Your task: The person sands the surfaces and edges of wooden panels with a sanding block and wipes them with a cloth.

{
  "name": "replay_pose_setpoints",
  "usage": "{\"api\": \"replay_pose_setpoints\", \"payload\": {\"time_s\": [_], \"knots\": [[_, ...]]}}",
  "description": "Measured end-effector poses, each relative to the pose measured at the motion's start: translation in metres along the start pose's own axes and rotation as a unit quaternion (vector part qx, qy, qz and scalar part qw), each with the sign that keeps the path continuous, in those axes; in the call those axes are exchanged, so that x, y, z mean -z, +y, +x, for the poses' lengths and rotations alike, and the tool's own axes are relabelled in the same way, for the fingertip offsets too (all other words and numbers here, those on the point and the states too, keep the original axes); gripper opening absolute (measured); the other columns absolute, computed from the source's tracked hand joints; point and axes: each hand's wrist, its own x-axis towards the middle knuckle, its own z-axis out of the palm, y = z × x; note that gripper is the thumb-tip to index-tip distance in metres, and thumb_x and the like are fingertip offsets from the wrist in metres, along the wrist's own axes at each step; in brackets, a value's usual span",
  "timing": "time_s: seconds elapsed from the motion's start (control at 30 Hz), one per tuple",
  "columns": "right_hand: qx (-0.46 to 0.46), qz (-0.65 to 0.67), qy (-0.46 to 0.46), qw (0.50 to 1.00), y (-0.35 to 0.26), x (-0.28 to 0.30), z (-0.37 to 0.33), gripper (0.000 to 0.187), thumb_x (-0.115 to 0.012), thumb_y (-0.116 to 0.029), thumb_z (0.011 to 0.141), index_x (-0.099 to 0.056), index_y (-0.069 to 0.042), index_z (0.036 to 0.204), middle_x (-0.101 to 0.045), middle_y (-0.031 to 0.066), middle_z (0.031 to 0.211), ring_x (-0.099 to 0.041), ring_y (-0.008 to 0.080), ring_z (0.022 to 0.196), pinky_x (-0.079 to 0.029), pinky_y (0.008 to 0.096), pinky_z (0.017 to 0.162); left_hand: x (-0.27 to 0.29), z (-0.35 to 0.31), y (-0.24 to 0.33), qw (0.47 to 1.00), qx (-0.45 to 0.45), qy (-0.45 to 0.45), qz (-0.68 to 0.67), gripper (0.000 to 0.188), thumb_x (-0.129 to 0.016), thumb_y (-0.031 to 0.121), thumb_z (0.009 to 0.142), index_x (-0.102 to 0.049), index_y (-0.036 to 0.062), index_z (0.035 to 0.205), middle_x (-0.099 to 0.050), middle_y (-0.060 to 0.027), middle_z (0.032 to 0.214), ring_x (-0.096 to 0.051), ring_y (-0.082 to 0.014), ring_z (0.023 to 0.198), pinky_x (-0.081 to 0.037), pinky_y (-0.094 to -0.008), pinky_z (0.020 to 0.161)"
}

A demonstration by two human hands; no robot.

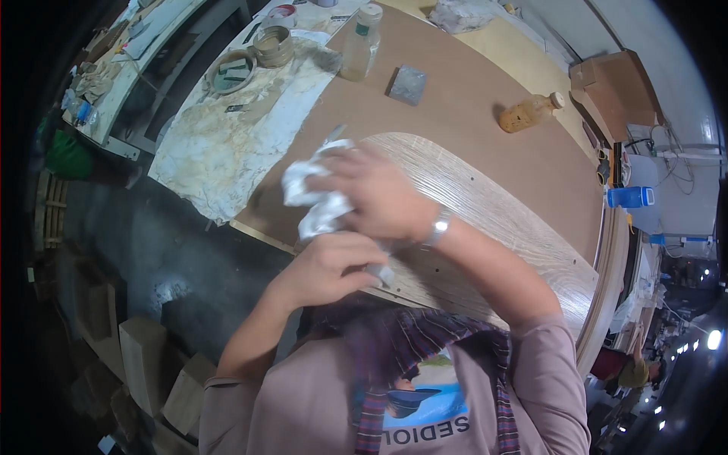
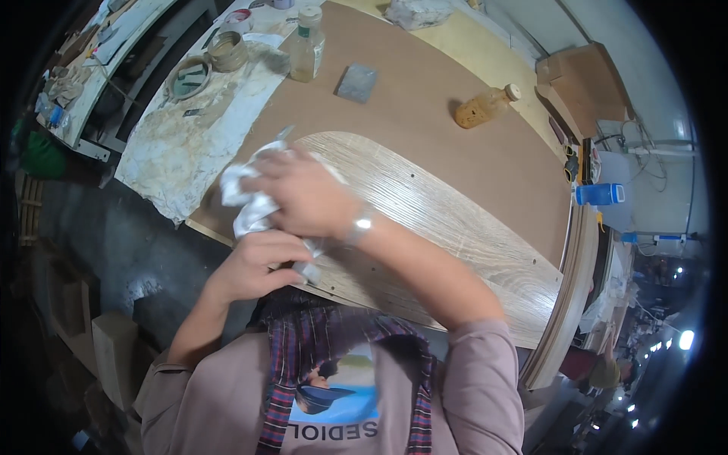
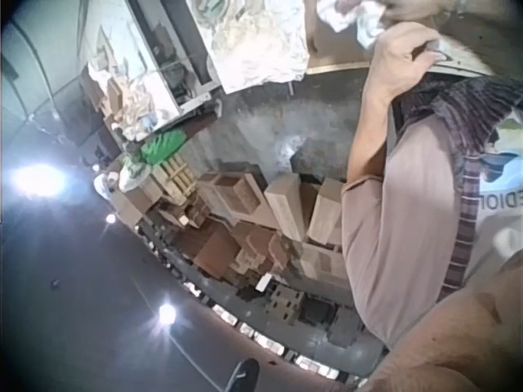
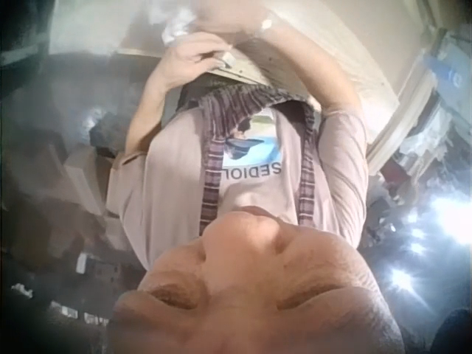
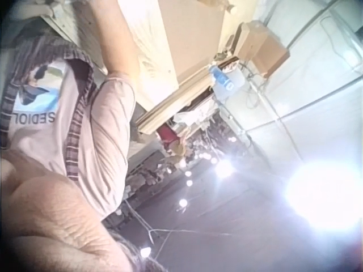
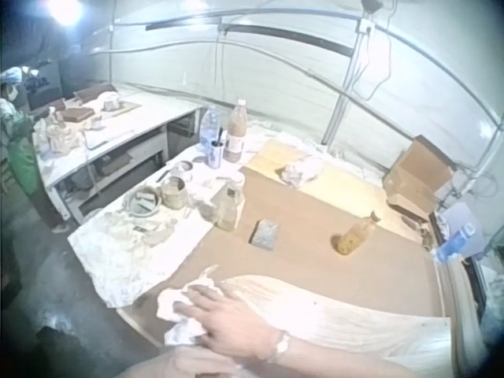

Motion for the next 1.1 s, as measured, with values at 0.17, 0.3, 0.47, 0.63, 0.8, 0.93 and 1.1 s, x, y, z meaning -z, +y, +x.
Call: {"api": "replay_pose_setpoints", "payload": {"time_s": [0.17,0.3,0.47,0.63,0.8,0.93,1.1], "knots": [[-0.125,-0.038,-0.008,0.991,0.033,-0.011,0.002,0.044,-0.073,-0.021,0.077,-0.067,-0.015,0.12,-0.069,0.0134,0.111,-0.064,0.0304,0.109,-0.049,0.0439,0.092,-0.001,-0.01,0.001,0.992,0.101,0.055,-0.055,0.027,-0.079,0.002,0.073,-0.07,0.0016,0.098,-0.065,-0.0092,0.089,-0.062,-0.0232,0.076,-0.05,-0.0329,0.068],[-0.435,-0.157,0.024,0.886,0.114,0.039,-0.083,0.021,-0.062,-0.023,0.087,-0.071,-0.006,0.096,-0.071,0.0196,0.086,-0.069,0.0372,0.083,-0.053,0.0461,0.077,-0.006,-0.007,-0.003,0.996,0.046,0.071,0.032,0.027,-0.08,0.003,0.072,-0.068,0.0017,0.097,-0.063,-0.0099,0.089,-0.062,-0.0256,0.08,-0.05,-0.035,0.07],[-0.385,-0.41,0.204,0.801,0.126,0.092,-0.197,0.017,-0.067,-0.017,0.083,-0.075,-0.005,0.093,-0.072,0.0173,0.086,-0.07,0.0352,0.081,-0.055,0.0474,0.073,-0.007,0.001,-0.005,0.995,0.073,0.053,0.031,0.029,-0.08,0.002,0.07,-0.069,0.0007,0.097,-0.065,-0.0134,0.095,-0.064,-0.0294,0.086,-0.051,-0.0356,0.076],[-0.224,-0.179,0.112,0.951,0.003,0.029,-0.104,0.047,-0.062,-0.01,0.08,-0.056,-0.012,0.127,-0.05,0.0176,0.14,-0.045,0.0368,0.134,-0.038,0.055,0.108,-0.004,-0.008,-0.012,0.99,0.12,0.06,0.049,0.028,-0.075,-0.003,0.065,-0.065,-0.0047,0.091,-0.063,-0.0156,0.089,-0.065,-0.0326,0.089,-0.049,-0.0412,0.097],[-0.386,-0.152,0.258,0.873,0.039,0.067,-0.225,0.034,-0.053,-0.002,0.088,-0.065,-0.009,0.119,-0.066,0.0156,0.124,-0.059,0.033,0.122,-0.045,0.0455,0.103,-0.015,0.0,-0.005,0.991,0.113,0.038,0.062,0.023,-0.068,-0.005,0.068,-0.064,-0.0034,0.09,-0.06,-0.0113,0.084,-0.059,-0.0243,0.078,-0.043,-0.0493,0.108],[-0.509,-0.251,0.338,0.75,0.046,0.134,-0.413,0.028,-0.049,-0.002,0.091,-0.067,-0.005,0.111,-0.069,0.0184,0.108,-0.064,0.0383,0.101,-0.05,0.0458,0.091,-0.024,-0.001,-0.006,0.988,0.12,0.061,0.073,0.021,-0.067,-0.003,0.073,-0.064,-0.0027,0.094,-0.06,-0.0089,0.085,-0.057,-0.0201,0.081,-0.039,-0.0464,0.11],[-0.715,-0.294,0.353,0.527,0.021,0.204,-0.597,0.034,-0.044,0.0,0.09,-0.063,-0.001,0.118,-0.067,0.0241,0.112,-0.063,0.0407,0.106,-0.049,0.0455,0.092,-0.031,-0.011,-0.009,0.934,0.259,0.208,-0.134,0.019,-0.064,-0.001,0.085,-0.063,-0.0035,0.103,-0.062,-0.0062,0.092,-0.059,-0.0144,0.087,-0.047,-0.0304,0.09]]}}
